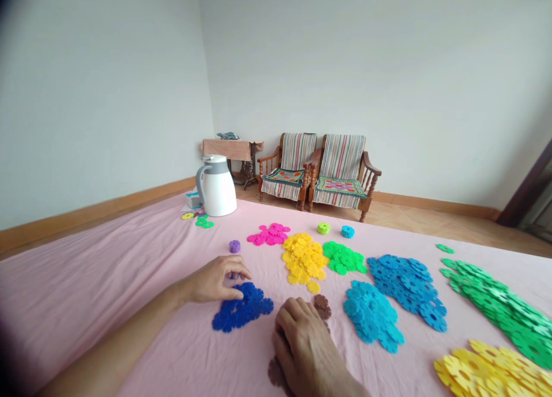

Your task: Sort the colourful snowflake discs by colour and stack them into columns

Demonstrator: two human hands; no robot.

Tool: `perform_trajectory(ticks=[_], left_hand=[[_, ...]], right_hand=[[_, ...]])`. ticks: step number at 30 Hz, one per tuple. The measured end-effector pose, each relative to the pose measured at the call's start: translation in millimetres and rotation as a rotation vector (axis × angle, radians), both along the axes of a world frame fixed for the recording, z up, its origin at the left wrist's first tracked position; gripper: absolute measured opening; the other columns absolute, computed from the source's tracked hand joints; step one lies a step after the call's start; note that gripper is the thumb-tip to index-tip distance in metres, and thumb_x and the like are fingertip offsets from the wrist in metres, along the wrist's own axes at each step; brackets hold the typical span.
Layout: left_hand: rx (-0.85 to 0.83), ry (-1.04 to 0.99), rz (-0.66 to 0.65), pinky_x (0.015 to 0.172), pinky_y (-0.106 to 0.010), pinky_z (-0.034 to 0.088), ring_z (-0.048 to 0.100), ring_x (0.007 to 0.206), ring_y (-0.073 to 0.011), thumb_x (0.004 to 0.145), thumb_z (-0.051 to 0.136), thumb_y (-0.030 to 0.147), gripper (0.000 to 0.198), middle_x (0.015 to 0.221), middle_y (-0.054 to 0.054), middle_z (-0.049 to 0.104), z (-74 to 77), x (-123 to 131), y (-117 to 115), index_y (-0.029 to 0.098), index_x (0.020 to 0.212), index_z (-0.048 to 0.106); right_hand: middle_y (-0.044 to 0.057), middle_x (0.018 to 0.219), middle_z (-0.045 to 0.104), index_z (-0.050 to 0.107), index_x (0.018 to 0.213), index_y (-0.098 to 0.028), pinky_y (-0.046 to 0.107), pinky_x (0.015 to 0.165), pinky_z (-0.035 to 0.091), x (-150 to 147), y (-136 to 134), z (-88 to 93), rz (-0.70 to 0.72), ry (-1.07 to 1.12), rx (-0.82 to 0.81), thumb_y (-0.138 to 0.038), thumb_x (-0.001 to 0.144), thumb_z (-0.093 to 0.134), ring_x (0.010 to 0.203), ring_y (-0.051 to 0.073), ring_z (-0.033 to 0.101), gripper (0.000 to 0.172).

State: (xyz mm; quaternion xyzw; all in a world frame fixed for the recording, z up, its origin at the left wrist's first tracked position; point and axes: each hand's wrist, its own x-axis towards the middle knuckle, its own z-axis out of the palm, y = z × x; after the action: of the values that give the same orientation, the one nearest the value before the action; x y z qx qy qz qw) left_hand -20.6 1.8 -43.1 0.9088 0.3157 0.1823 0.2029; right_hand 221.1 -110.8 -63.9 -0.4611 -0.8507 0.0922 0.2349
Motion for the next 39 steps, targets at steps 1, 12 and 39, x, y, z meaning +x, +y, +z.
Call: perform_trajectory(ticks=[1, 12, 39], left_hand=[[0.002, 0.014, -0.012, 0.072, -0.024, 0.044, 0.055, 0.077, -0.0156, 0.065, 0.074, 0.033, 0.033, 0.086, -0.004, 0.061, -0.2, 1.4, -1.0, 0.019, 0.095, 0.067], [0.020, 0.018, -0.003, 0.064, -0.021, 0.044, 0.054, 0.070, -0.0133, 0.066, 0.066, 0.020, 0.022, 0.079, -0.002, 0.058, -4.1, 7.5, -3.8, 0.018, 0.088, 0.067], [0.035, 0.045, 0.219, 0.061, -0.021, 0.041, 0.052, 0.067, -0.0121, 0.067, 0.066, 0.021, 0.019, 0.078, -0.001, 0.054, -8.8, -26.1, 18.9, 0.016, 0.085, 0.066]], right_hand=[[0.003, 0.081, 0.055, 0.048, 0.073, -0.019, 0.031, 0.070, 0.039, -0.2, -0.1, -0.1, -0.001, 0.002, 0.000, -0.016, 0.085, 0.045, 0.076, 0.016, 0.050, 0.014], [0.003, 0.081, 0.055, 0.048, 0.072, -0.019, 0.031, 0.069, 0.039, -0.7, 0.0, 1.5, -0.011, -0.007, -0.007, -0.015, 0.085, 0.046, 0.076, 0.017, 0.050, 0.014], [0.004, 0.084, 0.054, 0.047, 0.073, -0.019, 0.034, 0.071, 0.040, 0.4, 0.2, 1.5, -0.011, -0.024, -0.040, -0.017, 0.087, 0.042, 0.078, 0.018, 0.049, 0.015]])
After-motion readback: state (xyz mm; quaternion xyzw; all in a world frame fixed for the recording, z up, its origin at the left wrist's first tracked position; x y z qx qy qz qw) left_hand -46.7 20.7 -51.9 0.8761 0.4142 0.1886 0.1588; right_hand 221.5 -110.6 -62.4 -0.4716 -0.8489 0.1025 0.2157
